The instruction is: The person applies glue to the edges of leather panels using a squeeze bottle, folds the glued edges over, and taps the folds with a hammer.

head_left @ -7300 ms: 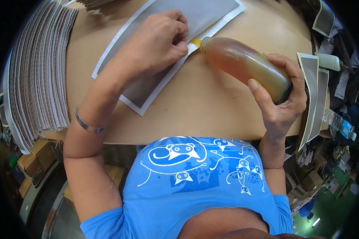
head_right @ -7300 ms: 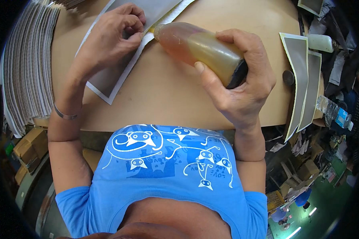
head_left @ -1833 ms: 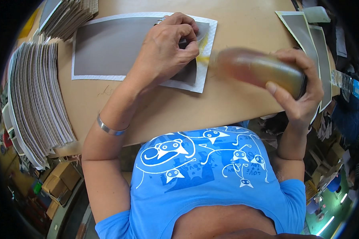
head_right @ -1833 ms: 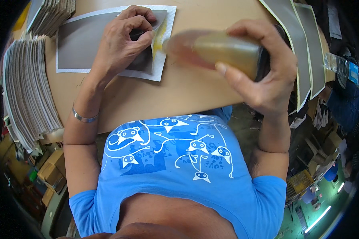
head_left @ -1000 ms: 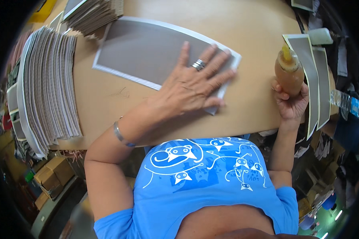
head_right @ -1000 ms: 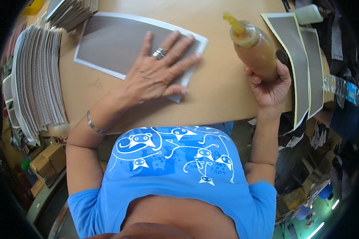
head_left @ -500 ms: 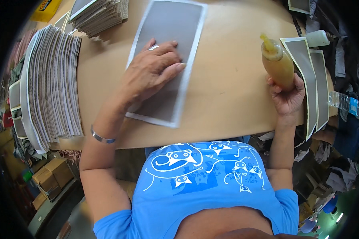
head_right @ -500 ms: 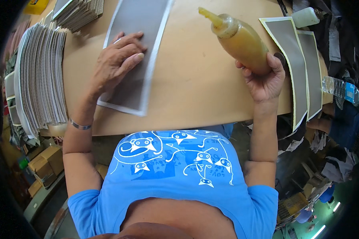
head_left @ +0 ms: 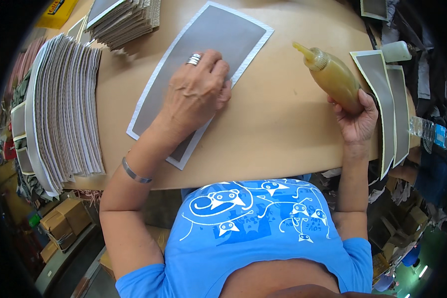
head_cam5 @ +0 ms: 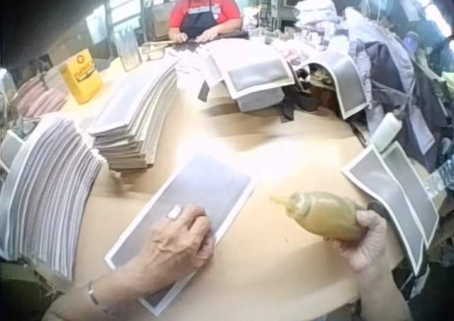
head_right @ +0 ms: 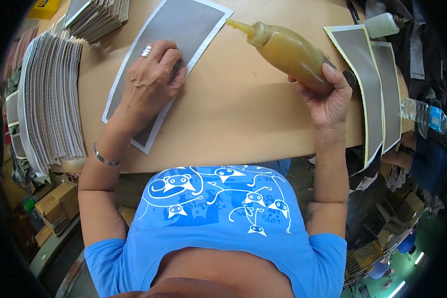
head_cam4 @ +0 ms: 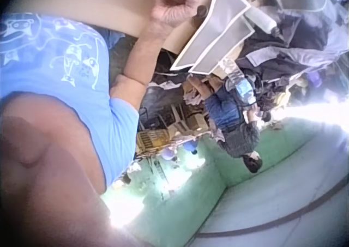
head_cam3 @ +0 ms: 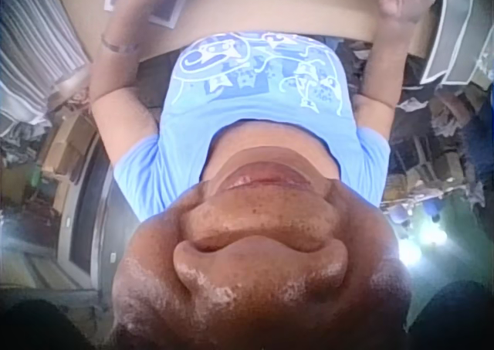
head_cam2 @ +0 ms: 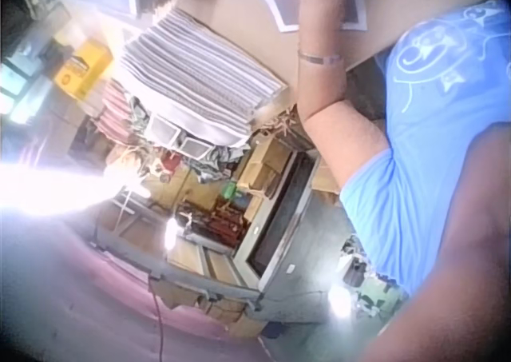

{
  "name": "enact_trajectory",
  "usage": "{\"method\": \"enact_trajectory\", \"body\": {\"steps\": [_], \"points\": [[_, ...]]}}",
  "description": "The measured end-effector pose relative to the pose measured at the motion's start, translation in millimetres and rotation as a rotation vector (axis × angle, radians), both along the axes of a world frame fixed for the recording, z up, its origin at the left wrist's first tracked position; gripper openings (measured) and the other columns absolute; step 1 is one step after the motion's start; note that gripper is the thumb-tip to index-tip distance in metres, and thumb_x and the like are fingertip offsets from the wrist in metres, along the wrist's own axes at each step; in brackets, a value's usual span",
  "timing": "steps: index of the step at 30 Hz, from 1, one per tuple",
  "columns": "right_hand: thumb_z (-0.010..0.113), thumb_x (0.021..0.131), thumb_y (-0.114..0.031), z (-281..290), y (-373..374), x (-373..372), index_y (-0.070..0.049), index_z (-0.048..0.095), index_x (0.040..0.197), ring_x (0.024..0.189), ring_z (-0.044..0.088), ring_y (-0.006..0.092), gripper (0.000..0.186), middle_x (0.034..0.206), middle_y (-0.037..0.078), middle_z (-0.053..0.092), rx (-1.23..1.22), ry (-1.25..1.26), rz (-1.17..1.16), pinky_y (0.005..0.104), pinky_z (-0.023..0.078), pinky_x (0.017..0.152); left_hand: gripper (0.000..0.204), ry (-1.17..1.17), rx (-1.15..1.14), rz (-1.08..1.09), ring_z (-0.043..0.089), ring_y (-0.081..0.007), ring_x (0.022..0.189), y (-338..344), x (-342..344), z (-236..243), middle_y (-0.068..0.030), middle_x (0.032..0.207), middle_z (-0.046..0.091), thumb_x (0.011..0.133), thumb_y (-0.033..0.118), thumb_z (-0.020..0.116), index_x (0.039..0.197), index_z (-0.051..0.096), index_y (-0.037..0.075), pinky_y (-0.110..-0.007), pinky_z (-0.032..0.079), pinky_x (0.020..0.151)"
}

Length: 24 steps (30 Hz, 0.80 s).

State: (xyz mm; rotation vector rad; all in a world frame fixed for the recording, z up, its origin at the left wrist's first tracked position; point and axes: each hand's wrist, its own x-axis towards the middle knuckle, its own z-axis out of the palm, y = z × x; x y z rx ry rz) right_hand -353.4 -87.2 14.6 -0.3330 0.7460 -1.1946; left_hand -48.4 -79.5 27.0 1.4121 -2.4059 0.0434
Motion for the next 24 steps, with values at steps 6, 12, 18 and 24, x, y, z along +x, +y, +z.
{"method": "enact_trajectory", "body": {"steps": [6, 12, 18, 24], "points": [[0.061, 0.072, -0.015, 1.7, -3.3, 3.7, 0.001, 0.049, 0.112, 0.076, 0.063, 0.0353, 0.044, 0.098, 0.018, 0.058, -0.032, 0.148, 0.009, 0.034, 0.059, 0.058, 0.015, -0.041, 0.066, -0.044, 0.057, -0.0258, 0.069, -3.7, -4.4, 4.9, -0.0072, 0.087, 0.055, 0.071, 0.002, 0.057, 0.085, 0.053, 0.005, -0.034, 0.047, 0.064], [0.061, 0.071, -0.015, 6.2, -3.7, 9.3, 0.001, 0.047, 0.112, 0.077, 0.063, 0.0329, 0.046, 0.1, 0.016, 0.058, -0.067, 0.211, 0.017, 0.0333, 0.058, 0.059, 0.019, 0.153, 0.137, -0.076, 0.058, -0.0238, 0.076, -10.6, 8.3, 5.5, -0.0047, 0.091, 0.058, 0.069, -0.001, 0.058, 0.086, 0.058, 0.007, -0.033, 0.047, 0.064], [0.062, 0.071, -0.015, 6.9, -5.4, 9.3, 0.002, 0.047, 0.111, 0.08, 0.063, 0.0297, 0.046, 0.101, 0.016, 0.057, -0.115, 0.245, 0.081, 0.0343, 0.059, 0.061, 0.021, 0.129, 0.062, -0.04, 0.057, -0.0233, 0.082, -3.8, 1.6, -0.8, -0.0042, 0.094, 0.058, 0.068, 0.004, 0.064, 0.088, 0.058, 0.006, -0.033, 0.047, 0.069], [0.063, 0.07, -0.015, 4.5, -5.0, 9.8, 0.001, 0.047, 0.11, 0.085, 0.062, 0.0266, 0.047, 0.1, 0.014, 0.056, -0.12, 0.274, 0.049, 0.0345, 0.058, 0.062, 0.027, 0.251, 0.199, -0.012, 0.055, -0.0246, 0.09, -6.5, 5.4, 3.3, -0.0059, 0.1, 0.056, 0.069, 0.012, 0.069, 0.092, 0.057, 0.005, -0.034, 0.045, 0.078]]}}
